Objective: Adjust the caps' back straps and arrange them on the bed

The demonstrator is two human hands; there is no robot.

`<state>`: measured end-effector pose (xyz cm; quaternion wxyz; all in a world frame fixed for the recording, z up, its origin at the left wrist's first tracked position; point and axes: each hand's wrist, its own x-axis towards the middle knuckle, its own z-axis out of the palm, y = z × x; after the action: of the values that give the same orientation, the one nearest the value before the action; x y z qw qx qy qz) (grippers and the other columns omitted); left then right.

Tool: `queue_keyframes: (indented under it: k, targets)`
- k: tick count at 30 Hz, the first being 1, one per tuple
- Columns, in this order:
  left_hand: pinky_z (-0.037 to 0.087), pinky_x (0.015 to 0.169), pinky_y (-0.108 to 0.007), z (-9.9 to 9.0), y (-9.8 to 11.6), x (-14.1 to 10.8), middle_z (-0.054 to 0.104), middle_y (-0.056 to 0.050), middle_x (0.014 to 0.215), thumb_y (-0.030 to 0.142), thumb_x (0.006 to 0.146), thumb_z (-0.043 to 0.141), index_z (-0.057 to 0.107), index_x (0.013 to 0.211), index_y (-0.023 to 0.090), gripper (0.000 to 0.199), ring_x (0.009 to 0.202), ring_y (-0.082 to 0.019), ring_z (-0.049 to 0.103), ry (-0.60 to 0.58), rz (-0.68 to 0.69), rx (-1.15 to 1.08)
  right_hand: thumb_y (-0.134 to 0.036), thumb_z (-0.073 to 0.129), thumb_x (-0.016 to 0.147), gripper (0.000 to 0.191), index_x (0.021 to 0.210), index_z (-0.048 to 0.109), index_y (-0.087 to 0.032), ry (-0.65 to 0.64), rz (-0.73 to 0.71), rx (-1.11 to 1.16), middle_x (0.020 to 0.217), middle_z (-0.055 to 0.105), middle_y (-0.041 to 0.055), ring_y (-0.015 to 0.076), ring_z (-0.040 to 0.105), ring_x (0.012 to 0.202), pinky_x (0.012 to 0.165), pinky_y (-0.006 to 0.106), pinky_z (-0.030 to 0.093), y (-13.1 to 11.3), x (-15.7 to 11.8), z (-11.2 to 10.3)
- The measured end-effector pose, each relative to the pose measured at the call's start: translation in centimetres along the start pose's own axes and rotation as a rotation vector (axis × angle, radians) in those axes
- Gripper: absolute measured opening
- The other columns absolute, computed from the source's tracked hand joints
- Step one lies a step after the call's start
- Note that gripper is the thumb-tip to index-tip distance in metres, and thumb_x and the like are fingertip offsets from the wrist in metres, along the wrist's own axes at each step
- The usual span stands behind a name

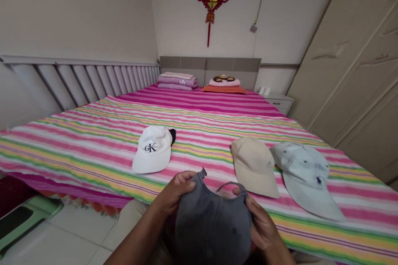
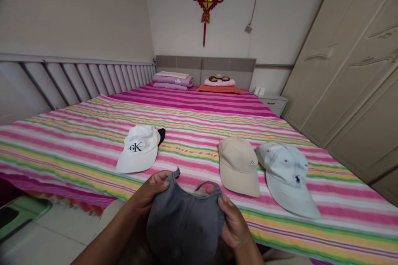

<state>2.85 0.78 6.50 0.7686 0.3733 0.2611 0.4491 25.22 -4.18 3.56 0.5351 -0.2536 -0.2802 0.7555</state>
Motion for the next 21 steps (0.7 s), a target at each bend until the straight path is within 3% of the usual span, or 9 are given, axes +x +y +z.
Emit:
queue_keyframes:
  k: [3,5,9,13,16,21]
  targets:
    - [0.037,0.052,-0.018,0.5,0.4,-0.2,0.060,0.000,0.064,0.015,0.060,0.070,0.065,0.078,0.014,0.018,0.054,-0.007,0.052,-0.010,0.017,0.103,-0.023,0.072,0.056,0.021,0.074,0.062,-0.024,-0.024,-0.043,-0.043,0.083,0.068,0.0030,0.0221,0.061,0.082,0.077,0.036,0.044,-0.6,-0.1,0.4]
    - [0.035,0.052,-0.018,0.9,0.5,-0.4,0.060,0.000,0.066,0.016,0.060,0.070,0.064,0.079,0.015,0.019,0.055,-0.007,0.051,-0.020,0.014,0.135,-0.028,0.071,0.057,0.017,0.069,0.060,-0.023,-0.032,-0.097,-0.038,0.080,0.066,0.0024,0.0199,0.060,0.076,0.073,0.033,0.045,-1.1,-0.1,0.8]
    - [0.036,0.052,-0.018,1.9,0.4,-0.8,0.061,-0.002,0.064,0.026,0.064,0.068,0.065,0.076,0.013,0.017,0.053,-0.008,0.051,-0.016,0.003,0.170,-0.045,0.054,0.074,0.029,0.060,0.056,-0.020,-0.016,-0.169,-0.022,0.050,0.052,-0.0026,0.0101,0.047,0.042,0.049,0.025,0.043,-1.9,-0.1,1.8]
    - [0.039,0.054,-0.020,2.8,0.3,-0.9,0.064,-0.004,0.064,0.028,0.064,0.069,0.064,0.070,0.012,0.018,0.055,-0.010,0.054,-0.031,0.014,0.227,-0.053,0.044,0.079,0.037,0.082,0.058,-0.019,0.059,-0.108,-0.141,0.040,0.046,-0.0067,0.0052,0.030,0.025,0.034,0.020,0.035,-2.4,-0.5,3.1]
    - [0.042,0.056,-0.021,3.3,0.4,-0.8,0.066,-0.005,0.067,0.028,0.063,0.070,0.065,0.071,0.012,0.019,0.057,-0.011,0.057,-0.057,0.025,0.225,-0.054,0.044,0.079,0.037,0.081,0.056,-0.019,0.121,-0.101,-0.215,0.041,0.050,-0.0058,0.0057,0.033,0.024,0.032,0.020,0.035,-2.4,-0.6,3.9]
    - [0.042,0.052,-0.018,3.5,0.3,-0.7,0.065,-0.004,0.063,0.024,0.061,0.072,0.065,0.074,0.012,0.020,0.053,-0.009,0.057,-0.067,-0.001,0.134,-0.043,0.062,0.071,0.029,0.074,0.059,-0.014,0.122,-0.088,-0.414,0.052,0.057,-0.0007,0.0085,0.051,0.041,0.042,0.019,0.038,-2.6,-0.4,4.3]
